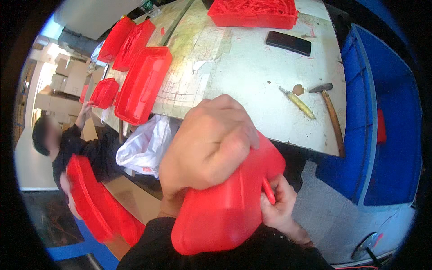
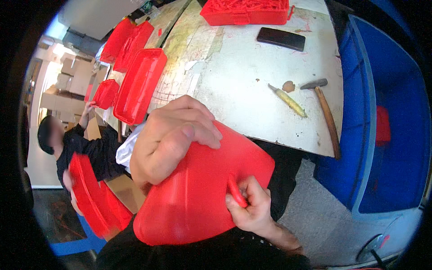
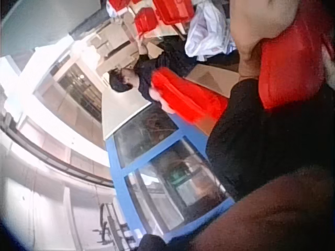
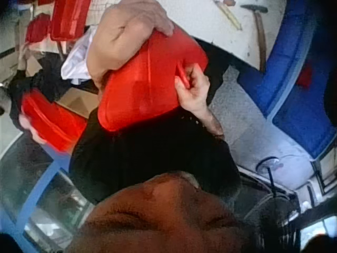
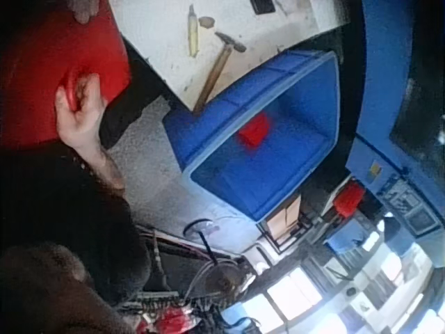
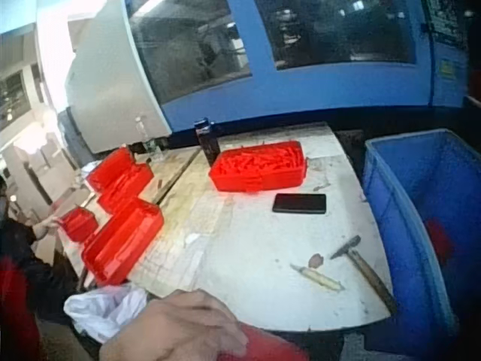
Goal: The person assembles red plastic containers by snapping lids onto bases, inserting handles, and using a hammer to seat components. They repeatedly flip containers, align parts, and tap edges to secure them. A coworker performs similar assembly across the table.
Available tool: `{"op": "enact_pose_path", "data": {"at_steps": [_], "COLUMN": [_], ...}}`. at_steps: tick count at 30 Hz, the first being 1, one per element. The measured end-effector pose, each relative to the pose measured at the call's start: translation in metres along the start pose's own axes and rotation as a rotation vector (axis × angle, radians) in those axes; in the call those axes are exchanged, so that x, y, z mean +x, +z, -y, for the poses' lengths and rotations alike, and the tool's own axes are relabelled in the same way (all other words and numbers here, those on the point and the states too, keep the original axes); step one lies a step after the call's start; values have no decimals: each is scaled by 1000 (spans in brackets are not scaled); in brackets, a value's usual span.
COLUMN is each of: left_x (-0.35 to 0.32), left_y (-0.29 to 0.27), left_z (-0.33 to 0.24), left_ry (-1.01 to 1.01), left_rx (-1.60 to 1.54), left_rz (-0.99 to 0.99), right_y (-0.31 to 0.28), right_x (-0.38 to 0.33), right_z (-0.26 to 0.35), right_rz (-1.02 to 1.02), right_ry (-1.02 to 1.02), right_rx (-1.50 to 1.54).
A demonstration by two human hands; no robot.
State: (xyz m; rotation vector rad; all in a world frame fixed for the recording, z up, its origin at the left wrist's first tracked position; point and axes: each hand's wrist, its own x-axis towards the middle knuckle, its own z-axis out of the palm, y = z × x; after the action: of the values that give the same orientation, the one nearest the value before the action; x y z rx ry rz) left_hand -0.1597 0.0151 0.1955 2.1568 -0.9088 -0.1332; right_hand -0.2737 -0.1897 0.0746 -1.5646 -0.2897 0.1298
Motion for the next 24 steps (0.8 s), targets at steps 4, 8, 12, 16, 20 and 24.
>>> {"op": "enact_pose_path", "data": {"at_steps": [4, 8, 12, 16, 20, 24], "left_x": [12, -22, -104, -131, -127, -98], "left_y": [-7, 1, 71, 97, 26, -39], "left_z": [34, 57, -4, -18, -15, -37], "left_ry": [15, -45, -127, -300, -467, -443], "left_rx": [-178, -834, -611, -340, -275, 95], "left_rz": [-155, -1108, -172, -96, -351, -641], "right_y": [-3, -15, -21, 11, 26, 49], "right_x": [-1, 4, 26, 68, 139, 195], "right_z": [-7, 4, 23, 39, 70, 93], "right_rz": [-35, -145, -192, 45, 507, 726], "right_ry": [104, -52, -317, -457, -329, -482], "right_rx": [24, -135, -623, -678, -343, 49]}}
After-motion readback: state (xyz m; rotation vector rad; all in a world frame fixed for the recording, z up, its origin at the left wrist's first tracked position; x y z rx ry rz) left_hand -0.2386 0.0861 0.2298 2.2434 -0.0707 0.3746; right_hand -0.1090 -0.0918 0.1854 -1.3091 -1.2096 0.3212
